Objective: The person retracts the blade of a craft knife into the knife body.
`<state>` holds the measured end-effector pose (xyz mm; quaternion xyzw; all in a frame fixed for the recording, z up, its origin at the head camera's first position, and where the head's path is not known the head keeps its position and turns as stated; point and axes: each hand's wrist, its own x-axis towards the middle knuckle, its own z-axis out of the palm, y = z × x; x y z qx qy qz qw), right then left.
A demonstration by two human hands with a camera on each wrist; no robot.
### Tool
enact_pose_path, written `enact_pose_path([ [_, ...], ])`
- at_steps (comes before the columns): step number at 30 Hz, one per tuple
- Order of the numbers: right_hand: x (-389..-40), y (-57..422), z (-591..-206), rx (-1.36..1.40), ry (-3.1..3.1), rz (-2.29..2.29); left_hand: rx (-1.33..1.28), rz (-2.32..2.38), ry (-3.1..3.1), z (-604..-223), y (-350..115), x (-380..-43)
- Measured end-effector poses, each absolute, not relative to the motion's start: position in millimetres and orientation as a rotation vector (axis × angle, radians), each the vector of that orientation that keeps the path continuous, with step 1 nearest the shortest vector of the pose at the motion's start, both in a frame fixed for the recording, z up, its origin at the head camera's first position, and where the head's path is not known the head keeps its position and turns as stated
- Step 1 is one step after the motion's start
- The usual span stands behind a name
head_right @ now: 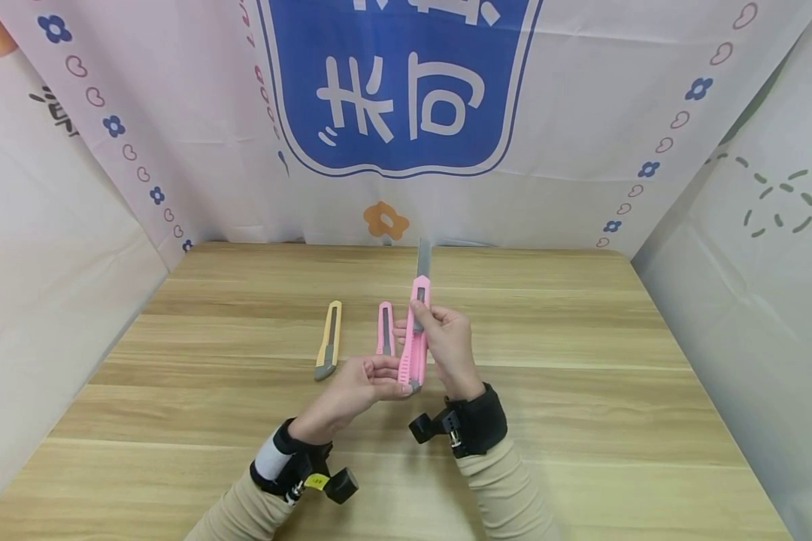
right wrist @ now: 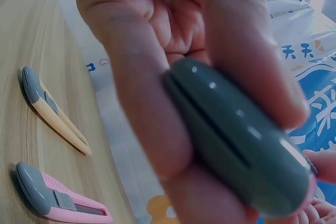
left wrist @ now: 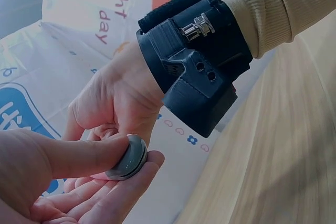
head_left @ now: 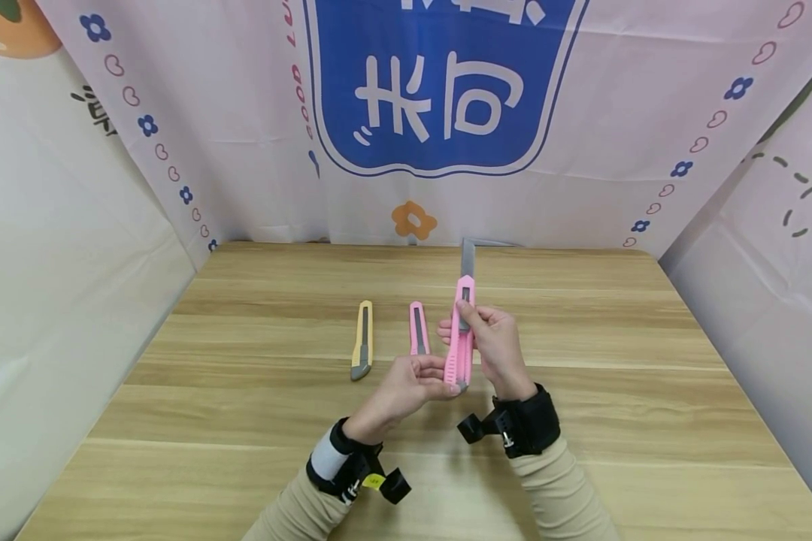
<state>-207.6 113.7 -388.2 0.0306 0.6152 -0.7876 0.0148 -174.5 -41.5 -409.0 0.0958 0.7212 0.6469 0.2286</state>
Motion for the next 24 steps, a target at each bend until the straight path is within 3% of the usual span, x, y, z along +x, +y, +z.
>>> enact_pose_path([
  [24, -206.7, 113.3, -388.7, 0.102, 1.909, -2.460, 0.271, 1.787, 1.970, -407.1, -42.2, -173.8],
])
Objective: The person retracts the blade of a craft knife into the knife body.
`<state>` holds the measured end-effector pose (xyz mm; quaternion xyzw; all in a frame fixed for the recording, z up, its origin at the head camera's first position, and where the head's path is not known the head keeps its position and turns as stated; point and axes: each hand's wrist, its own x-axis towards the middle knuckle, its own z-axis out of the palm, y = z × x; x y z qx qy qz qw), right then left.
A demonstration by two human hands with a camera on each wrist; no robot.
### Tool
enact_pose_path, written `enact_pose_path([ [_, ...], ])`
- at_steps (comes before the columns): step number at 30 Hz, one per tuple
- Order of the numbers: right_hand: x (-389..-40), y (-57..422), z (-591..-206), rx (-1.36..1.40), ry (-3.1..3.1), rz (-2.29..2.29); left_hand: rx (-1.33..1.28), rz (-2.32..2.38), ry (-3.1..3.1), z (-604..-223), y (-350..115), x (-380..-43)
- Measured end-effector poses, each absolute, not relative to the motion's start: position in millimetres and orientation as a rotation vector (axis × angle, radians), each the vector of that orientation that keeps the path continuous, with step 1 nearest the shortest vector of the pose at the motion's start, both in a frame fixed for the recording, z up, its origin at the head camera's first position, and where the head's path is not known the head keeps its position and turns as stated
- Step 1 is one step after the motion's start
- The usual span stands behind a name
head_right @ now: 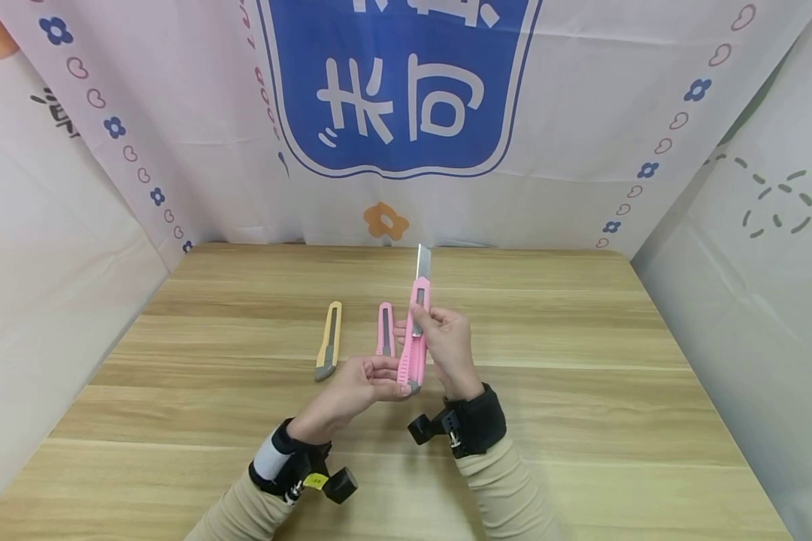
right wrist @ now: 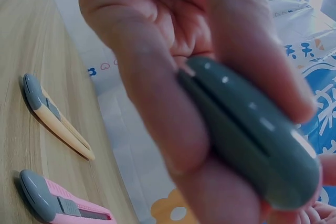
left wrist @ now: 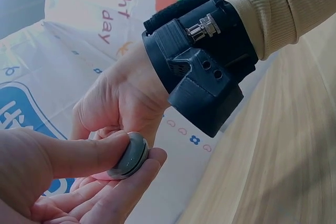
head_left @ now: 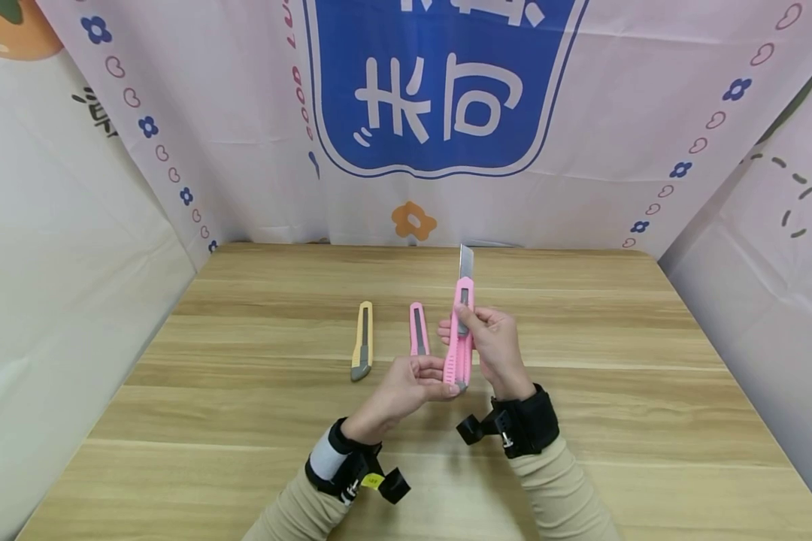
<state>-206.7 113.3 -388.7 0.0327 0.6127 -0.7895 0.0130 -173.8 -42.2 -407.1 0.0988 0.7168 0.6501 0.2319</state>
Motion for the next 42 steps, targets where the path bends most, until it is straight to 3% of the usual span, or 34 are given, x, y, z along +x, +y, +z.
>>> enact_pose_path([
  [42, -209.6, 109.4, -389.8, 0.160, 1.851, -2.410, 0.230, 1.824, 1.971, -405.9, -44.4, -175.0],
])
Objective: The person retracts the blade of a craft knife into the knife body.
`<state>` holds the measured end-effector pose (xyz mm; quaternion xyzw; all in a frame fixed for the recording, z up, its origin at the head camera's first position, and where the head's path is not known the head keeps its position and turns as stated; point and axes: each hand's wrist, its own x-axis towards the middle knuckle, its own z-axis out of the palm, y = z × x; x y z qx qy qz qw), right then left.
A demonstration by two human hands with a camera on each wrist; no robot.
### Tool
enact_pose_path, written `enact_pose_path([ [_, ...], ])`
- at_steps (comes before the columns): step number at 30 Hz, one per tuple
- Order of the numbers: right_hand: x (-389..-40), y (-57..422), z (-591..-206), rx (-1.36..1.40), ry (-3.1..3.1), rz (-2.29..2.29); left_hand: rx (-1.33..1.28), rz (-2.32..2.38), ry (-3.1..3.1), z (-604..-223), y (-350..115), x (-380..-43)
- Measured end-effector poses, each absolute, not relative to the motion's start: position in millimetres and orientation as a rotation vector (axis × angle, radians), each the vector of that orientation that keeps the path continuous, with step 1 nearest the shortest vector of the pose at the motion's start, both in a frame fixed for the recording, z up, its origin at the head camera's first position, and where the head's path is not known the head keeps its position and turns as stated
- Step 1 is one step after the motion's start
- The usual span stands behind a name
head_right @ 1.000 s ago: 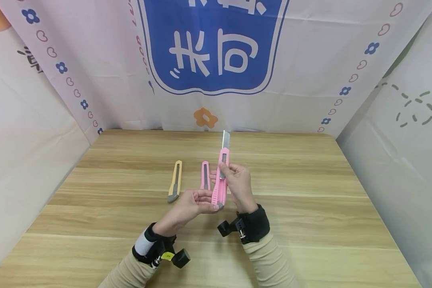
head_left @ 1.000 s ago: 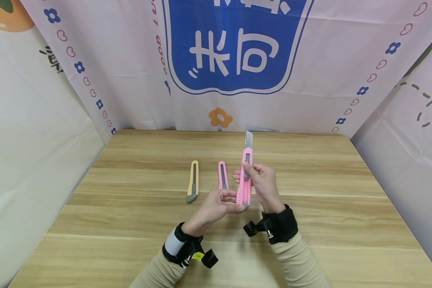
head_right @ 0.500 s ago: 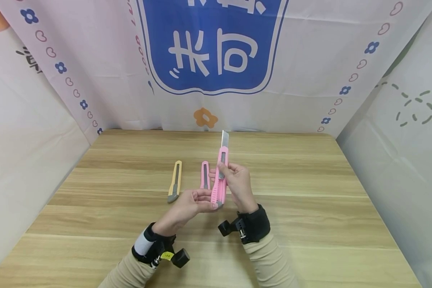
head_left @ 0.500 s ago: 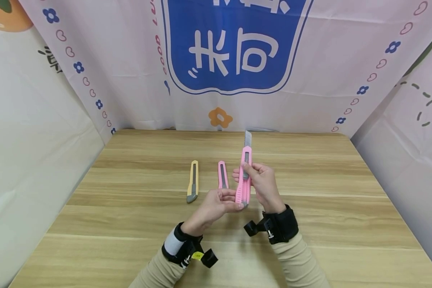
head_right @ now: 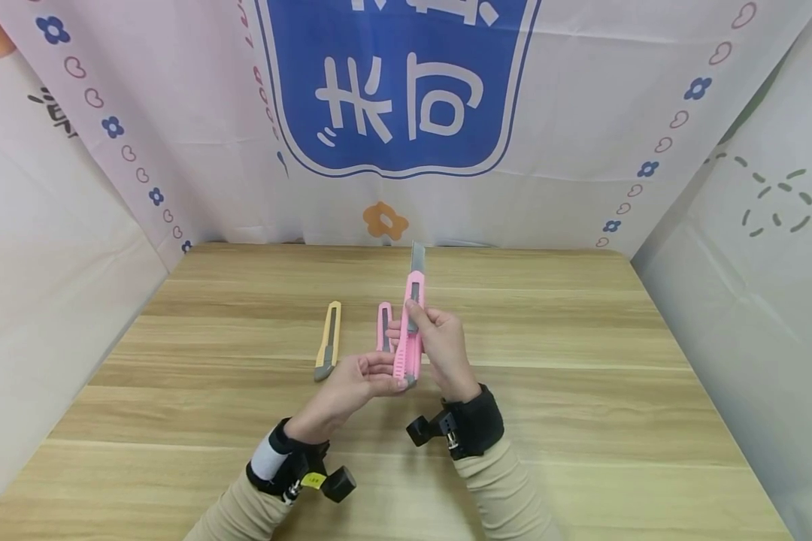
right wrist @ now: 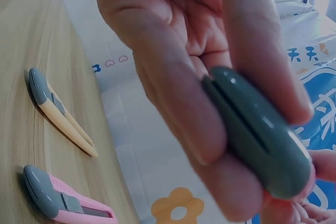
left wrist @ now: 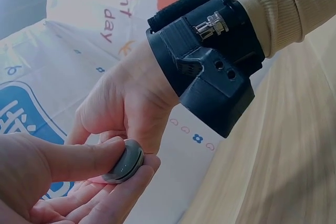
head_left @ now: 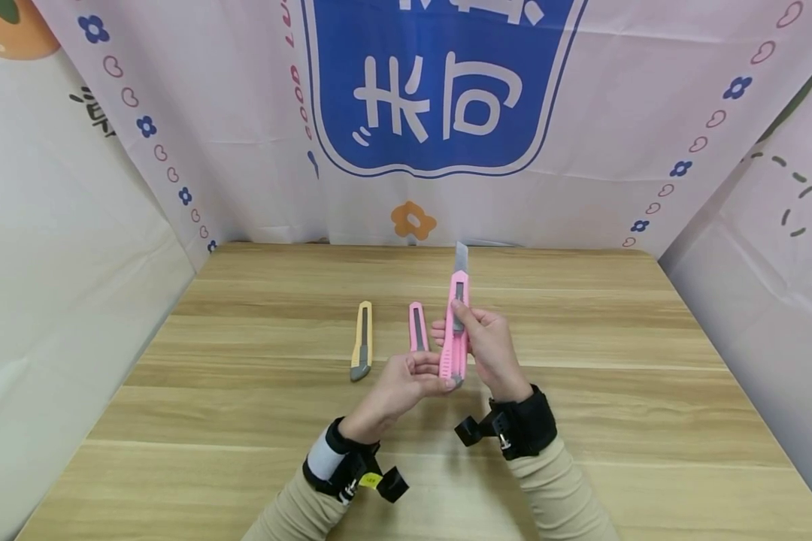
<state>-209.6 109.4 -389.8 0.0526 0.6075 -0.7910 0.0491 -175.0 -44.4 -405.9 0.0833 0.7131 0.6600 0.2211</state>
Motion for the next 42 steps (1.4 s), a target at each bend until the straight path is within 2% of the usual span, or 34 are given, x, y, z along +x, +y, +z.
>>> enact_pose_path([
  [17, -209.4, 110.0, -393.5, 0.044, 1.888, -2.467, 0.229, 1.801, 1.988, -406.7, -42.1, -175.0],
  [42, -209.0, 108.7, -392.8, 0.026, 1.882, -2.481, 0.241, 1.805, 1.959, -404.8, -46.5, -174.7],
])
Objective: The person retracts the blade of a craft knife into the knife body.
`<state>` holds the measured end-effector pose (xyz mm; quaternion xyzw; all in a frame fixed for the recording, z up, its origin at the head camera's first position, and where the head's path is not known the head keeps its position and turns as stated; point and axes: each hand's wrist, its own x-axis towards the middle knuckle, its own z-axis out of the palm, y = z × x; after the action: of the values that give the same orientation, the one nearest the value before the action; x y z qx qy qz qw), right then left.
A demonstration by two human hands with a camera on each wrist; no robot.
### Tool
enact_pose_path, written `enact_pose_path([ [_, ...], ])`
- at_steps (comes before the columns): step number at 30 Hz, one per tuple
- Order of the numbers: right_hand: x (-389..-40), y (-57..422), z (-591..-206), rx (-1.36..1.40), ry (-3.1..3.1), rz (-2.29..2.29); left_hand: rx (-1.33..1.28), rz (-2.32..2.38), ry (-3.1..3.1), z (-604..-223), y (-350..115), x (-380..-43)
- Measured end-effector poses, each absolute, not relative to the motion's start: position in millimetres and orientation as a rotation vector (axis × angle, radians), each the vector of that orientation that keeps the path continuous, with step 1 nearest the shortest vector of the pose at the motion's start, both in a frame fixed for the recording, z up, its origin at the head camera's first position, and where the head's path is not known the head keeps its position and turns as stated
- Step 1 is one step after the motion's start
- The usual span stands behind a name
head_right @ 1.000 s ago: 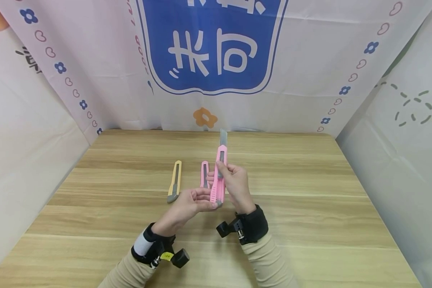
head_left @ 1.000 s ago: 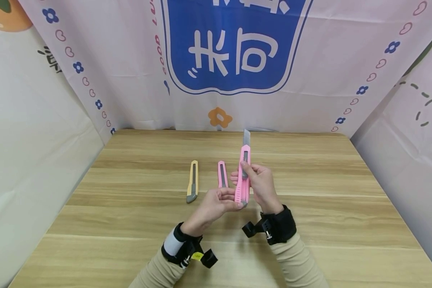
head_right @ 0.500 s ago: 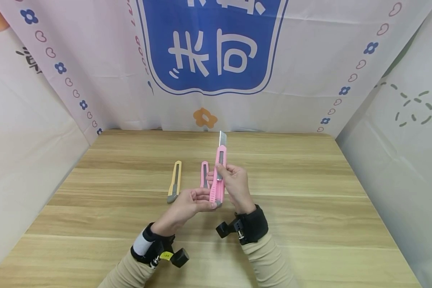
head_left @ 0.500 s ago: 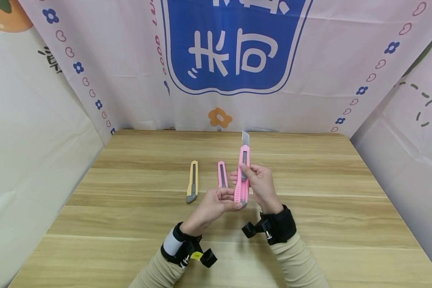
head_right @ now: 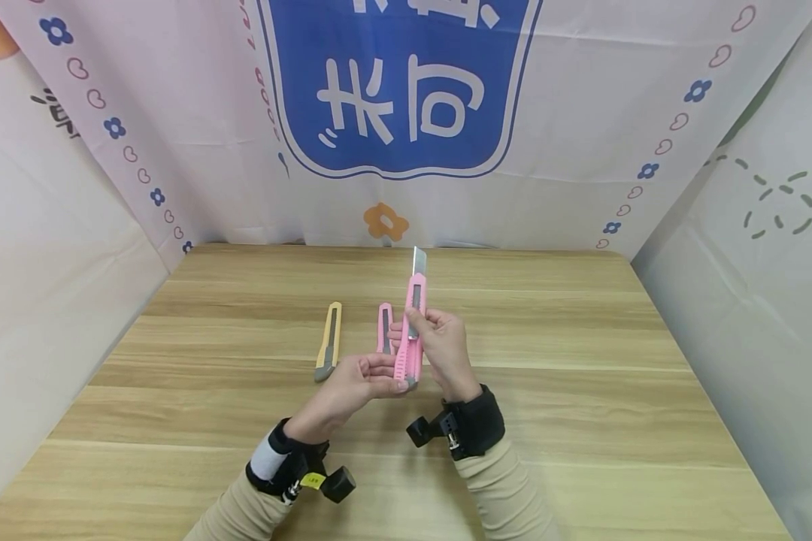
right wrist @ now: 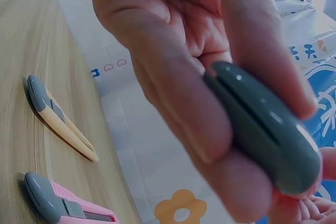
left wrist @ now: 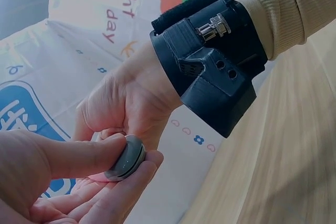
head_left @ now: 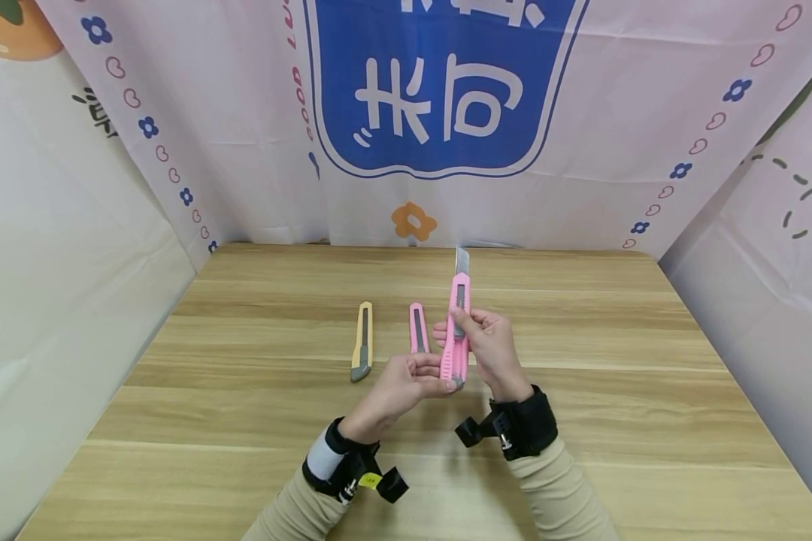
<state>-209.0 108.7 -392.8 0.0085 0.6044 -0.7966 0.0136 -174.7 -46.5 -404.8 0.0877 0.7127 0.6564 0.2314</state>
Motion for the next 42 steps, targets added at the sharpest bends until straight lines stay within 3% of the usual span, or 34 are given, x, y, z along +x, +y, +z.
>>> enact_pose_path([
  [42, -210.4, 108.8, -394.3, 0.171, 1.939, -2.372, 0.258, 1.766, 2.005, -406.4, -45.5, -175.6],
])
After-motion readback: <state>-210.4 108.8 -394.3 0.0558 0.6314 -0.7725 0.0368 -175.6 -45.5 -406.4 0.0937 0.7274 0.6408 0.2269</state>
